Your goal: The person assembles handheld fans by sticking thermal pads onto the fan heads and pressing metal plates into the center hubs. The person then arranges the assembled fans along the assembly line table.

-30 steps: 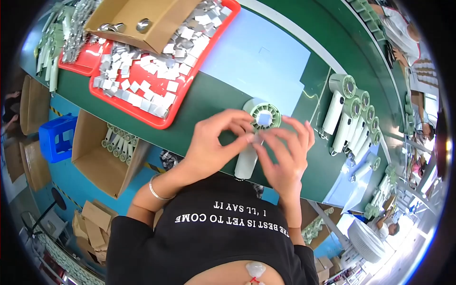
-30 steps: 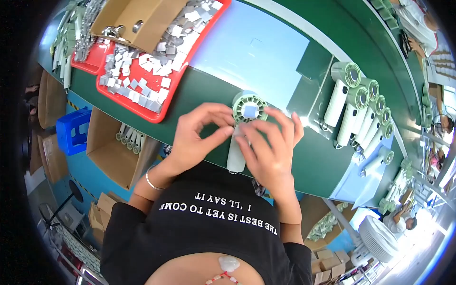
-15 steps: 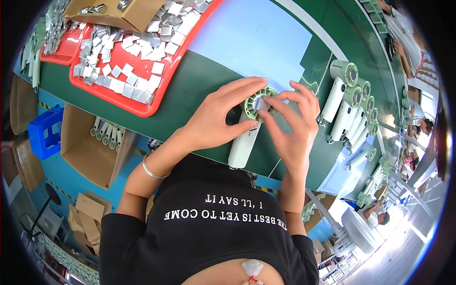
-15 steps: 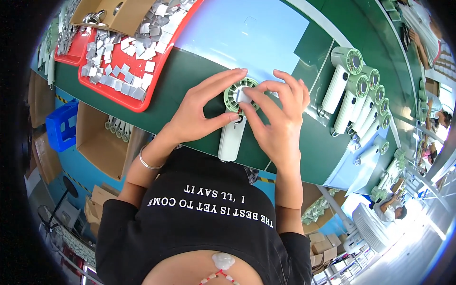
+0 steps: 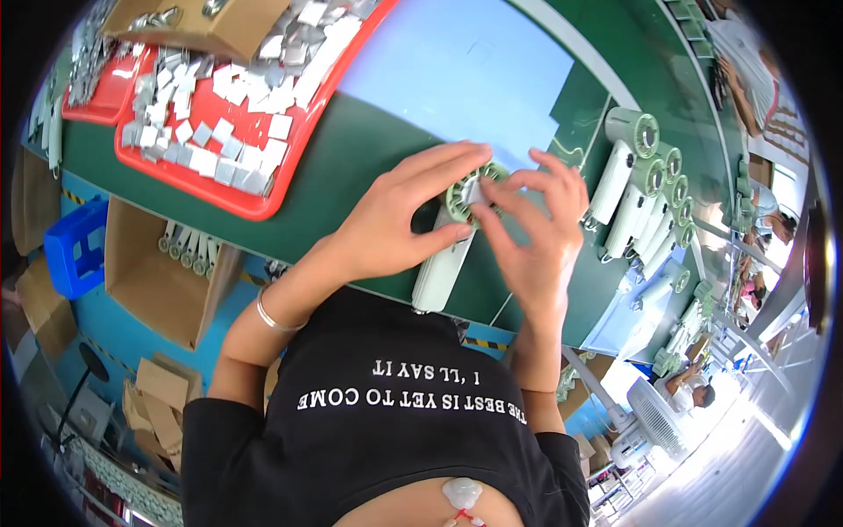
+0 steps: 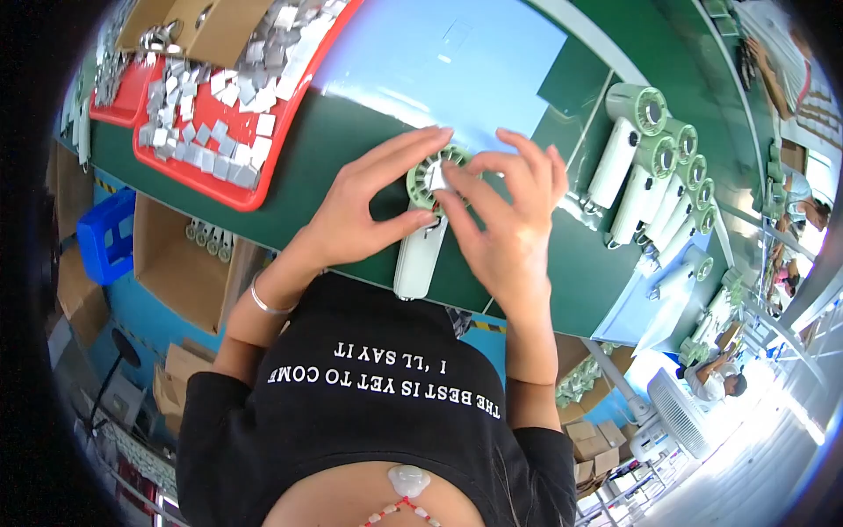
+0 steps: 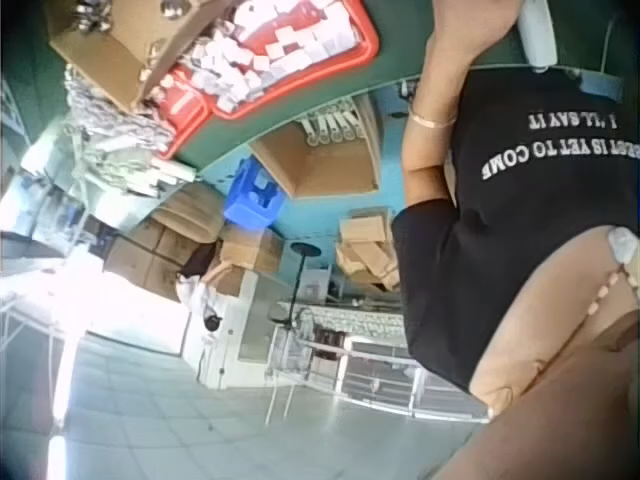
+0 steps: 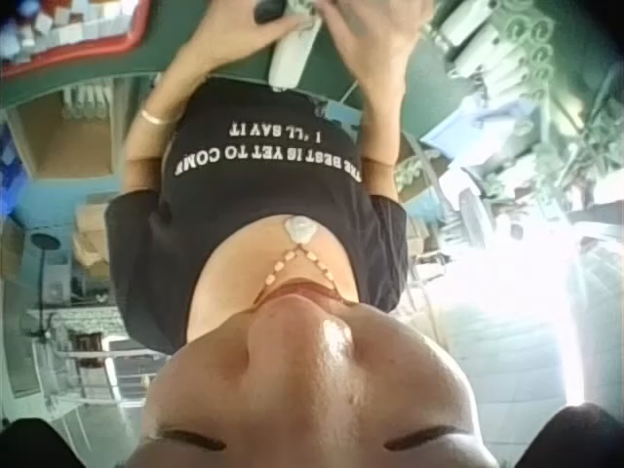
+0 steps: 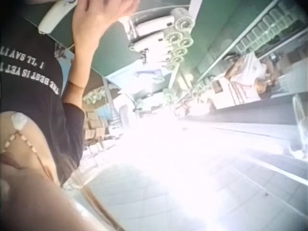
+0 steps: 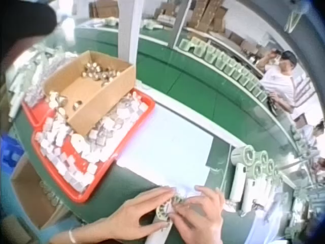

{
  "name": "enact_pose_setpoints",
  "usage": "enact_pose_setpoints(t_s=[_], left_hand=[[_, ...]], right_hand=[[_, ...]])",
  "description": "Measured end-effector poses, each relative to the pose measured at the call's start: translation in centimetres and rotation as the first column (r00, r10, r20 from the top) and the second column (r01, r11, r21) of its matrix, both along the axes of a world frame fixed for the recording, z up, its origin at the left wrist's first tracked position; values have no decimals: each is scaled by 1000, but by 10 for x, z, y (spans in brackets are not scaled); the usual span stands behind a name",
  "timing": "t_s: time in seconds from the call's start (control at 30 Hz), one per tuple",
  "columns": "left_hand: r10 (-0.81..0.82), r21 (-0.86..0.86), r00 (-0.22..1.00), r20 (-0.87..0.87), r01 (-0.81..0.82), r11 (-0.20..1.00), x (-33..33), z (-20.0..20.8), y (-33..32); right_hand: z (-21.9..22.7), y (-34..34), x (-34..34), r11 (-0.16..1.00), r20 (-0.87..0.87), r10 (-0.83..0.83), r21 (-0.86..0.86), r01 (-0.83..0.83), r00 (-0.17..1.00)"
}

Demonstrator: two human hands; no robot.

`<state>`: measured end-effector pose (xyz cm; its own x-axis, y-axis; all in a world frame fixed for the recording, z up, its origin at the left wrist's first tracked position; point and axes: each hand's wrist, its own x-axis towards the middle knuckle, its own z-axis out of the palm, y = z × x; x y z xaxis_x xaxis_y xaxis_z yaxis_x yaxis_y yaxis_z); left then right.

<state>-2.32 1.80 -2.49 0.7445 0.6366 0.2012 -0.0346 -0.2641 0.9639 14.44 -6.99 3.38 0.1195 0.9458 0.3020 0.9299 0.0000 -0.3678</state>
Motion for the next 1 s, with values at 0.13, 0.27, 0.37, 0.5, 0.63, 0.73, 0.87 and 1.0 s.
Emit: enact_pose_setpoints(t_s=[0.13,0.27,0.37,0.5,0.63,0.73,0.87,1.0], left_hand=[[-33,58,998,-46,36,998,7,-2,-4],[-41,73,992,-115,50,996,-1,-10,-17],[-20,187,993,-117,42,981,1,-17,-26],[8,274,998,-57,8,962,-1,-23,-29],[13,324,999,-38,0,946,0,-26,-26],[-3,282,1000,-10,6,959,2,-29,-25],[-12,315,999,-41,25,949,6,-24,-22],[-21,256,999,-45,31,966,8,-22,-19]], right_hand=[[0,-11,2,996,-141,-53,-72,43,989],[-17,-15,0,1000,-213,-2,-5,0,977],[-18,-16,-3,997,-284,25,71,-5,958],[-25,-17,-5,997,-363,22,74,6,932],[-26,-15,-7,999,-410,5,49,16,912],[-25,-11,-3,1000,-452,-7,19,17,892],[-22,-12,0,999,-443,-43,2,49,896],[-24,-9,5,999,-535,-28,3,35,845]])
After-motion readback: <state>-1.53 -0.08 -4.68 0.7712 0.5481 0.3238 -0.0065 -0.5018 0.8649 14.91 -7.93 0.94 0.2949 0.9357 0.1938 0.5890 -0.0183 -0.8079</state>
